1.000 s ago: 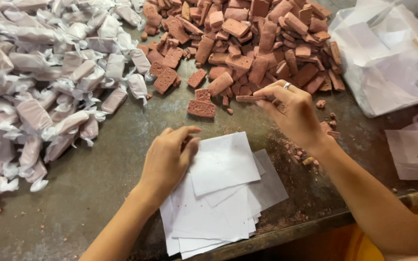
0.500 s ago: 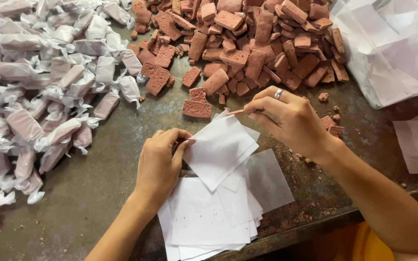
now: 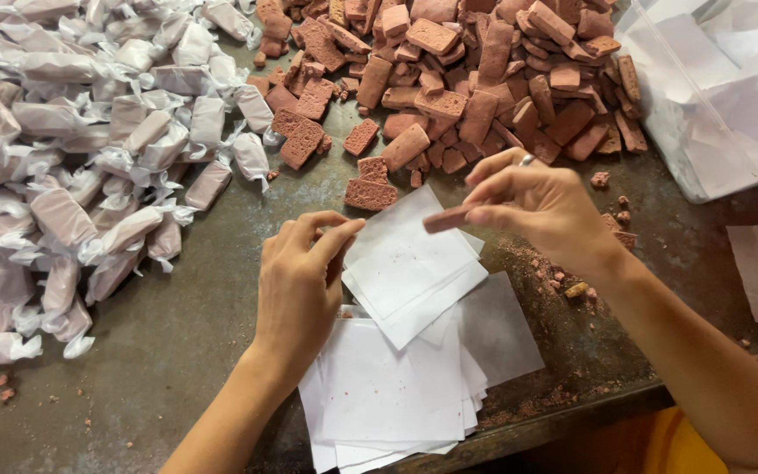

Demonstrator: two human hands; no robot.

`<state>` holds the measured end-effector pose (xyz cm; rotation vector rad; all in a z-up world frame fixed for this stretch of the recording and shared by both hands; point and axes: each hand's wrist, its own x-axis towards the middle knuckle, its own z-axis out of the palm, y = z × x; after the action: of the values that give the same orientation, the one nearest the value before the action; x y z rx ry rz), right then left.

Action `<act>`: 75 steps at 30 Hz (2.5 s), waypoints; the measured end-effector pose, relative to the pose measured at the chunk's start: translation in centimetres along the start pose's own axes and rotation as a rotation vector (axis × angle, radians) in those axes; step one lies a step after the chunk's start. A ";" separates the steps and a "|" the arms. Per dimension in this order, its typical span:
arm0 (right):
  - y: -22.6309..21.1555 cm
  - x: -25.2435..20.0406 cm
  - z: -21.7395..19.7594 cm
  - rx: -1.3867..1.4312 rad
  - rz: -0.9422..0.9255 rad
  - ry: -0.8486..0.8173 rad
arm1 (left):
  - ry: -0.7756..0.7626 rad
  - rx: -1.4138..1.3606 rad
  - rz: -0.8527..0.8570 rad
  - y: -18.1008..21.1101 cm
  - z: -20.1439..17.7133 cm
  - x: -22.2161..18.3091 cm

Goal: The person wraps individual cookies in small pieces of white paper by hand, folding the paper around each cookie and then twisting the ends.

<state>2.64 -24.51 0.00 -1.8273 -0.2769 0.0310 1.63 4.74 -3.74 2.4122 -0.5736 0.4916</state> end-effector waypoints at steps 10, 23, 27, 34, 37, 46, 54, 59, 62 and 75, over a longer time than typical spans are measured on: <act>1.0 0.0 1.0 -0.020 0.024 -0.004 | 0.000 -0.175 -0.206 -3.1 1.7 0.4; 1.5 -0.5 2.5 0.051 0.179 -0.160 | -0.008 -0.704 -0.229 -0.3 0.2 1.0; 2.5 -0.5 2.1 0.135 0.195 -0.147 | 0.012 -0.751 -0.427 -0.7 0.2 0.7; 1.6 -0.1 1.7 0.123 0.238 -0.102 | 0.062 -0.662 -0.435 0.4 -1.4 1.2; 1.4 -0.1 1.5 0.138 0.313 -0.094 | 0.103 -0.523 -0.449 -0.5 -1.1 1.1; -0.5 -0.3 0.4 -0.256 -0.002 -0.100 | 0.054 -1.038 -0.525 2.2 -2.1 1.5; -1.6 -1.9 5.2 0.381 0.191 -0.077 | -0.226 -1.455 -0.654 3.8 -0.3 -0.4; -0.1 -1.4 4.7 0.572 0.254 -0.178 | -0.123 -1.341 -0.601 4.1 -0.1 -0.8; 0.2 -0.8 2.0 0.828 0.349 -0.285 | -0.145 -1.346 -0.601 4.2 -0.7 -0.8; 0.2 -2.3 3.9 0.266 0.252 -0.263 | -0.118 -1.154 -0.643 4.3 -0.5 -1.0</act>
<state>-0.17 -21.30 -1.53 -1.5810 -0.2129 0.4663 -1.48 2.25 -1.79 1.3664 -0.0318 -0.2384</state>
